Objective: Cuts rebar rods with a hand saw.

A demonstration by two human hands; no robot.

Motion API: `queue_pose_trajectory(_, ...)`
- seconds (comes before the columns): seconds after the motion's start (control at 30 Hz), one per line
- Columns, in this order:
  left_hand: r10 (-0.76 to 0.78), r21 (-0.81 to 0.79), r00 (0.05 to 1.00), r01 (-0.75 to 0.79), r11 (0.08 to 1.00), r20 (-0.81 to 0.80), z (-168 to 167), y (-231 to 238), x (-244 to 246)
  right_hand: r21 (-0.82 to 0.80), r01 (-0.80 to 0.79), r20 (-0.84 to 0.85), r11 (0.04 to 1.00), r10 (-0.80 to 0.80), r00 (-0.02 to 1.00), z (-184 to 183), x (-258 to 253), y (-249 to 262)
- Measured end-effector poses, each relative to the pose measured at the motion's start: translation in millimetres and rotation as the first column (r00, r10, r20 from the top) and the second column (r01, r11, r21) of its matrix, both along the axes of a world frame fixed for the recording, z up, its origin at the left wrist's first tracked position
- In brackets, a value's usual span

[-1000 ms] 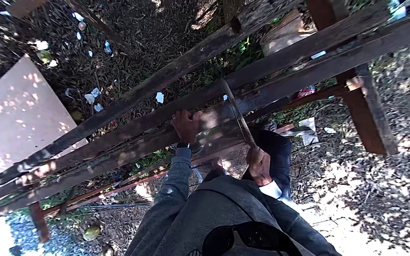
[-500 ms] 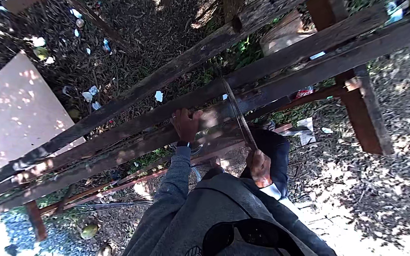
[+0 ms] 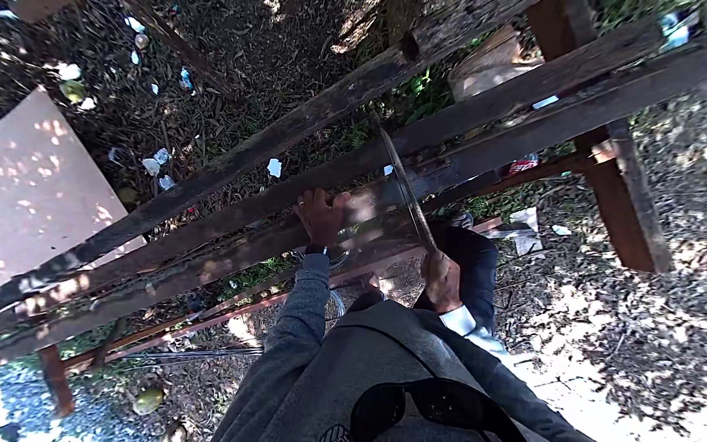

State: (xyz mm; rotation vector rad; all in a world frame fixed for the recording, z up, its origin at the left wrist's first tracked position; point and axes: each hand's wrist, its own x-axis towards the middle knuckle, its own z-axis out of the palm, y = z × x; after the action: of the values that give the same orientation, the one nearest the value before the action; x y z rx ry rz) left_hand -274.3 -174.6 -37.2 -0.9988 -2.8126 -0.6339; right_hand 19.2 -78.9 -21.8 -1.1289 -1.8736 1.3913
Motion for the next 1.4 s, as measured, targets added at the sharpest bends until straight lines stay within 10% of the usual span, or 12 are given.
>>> queue_pose_trajectory(0.33,0.04,-0.028,0.999,-0.04,0.999,0.017,-1.1,12.4,-12.9,0.055,-0.031,0.173,0.998,0.021,0.985,18.4,-116.2,66.1)
queue_pose_trajectory(0.63,-0.003,-0.001,1.0,0.003,1.0,0.029,2.0,0.5,-2.2,-0.034,0.017,-0.043,0.999,-0.018,0.999,13.0,12.0,-11.1)
queue_pose_trajectory(0.9,0.114,0.0,0.993,-0.114,0.993,0.03,5.1,25.0,-12.4,0.054,-0.002,0.206,0.999,-0.009,0.978,20.6,-115.6,63.1)
queue_pose_trajectory(1.2,0.017,-0.023,0.999,-0.016,1.0,0.029,0.6,2.3,-0.4,-0.056,0.023,-0.049,0.998,-0.026,0.998,19.0,11.4,-11.0)
queue_pose_trajectory(1.4,0.1,-0.046,0.994,-0.098,0.994,0.043,0.9,18.1,-9.9,0.155,-0.019,0.189,0.988,-0.011,0.982,23.5,-110.9,57.7)
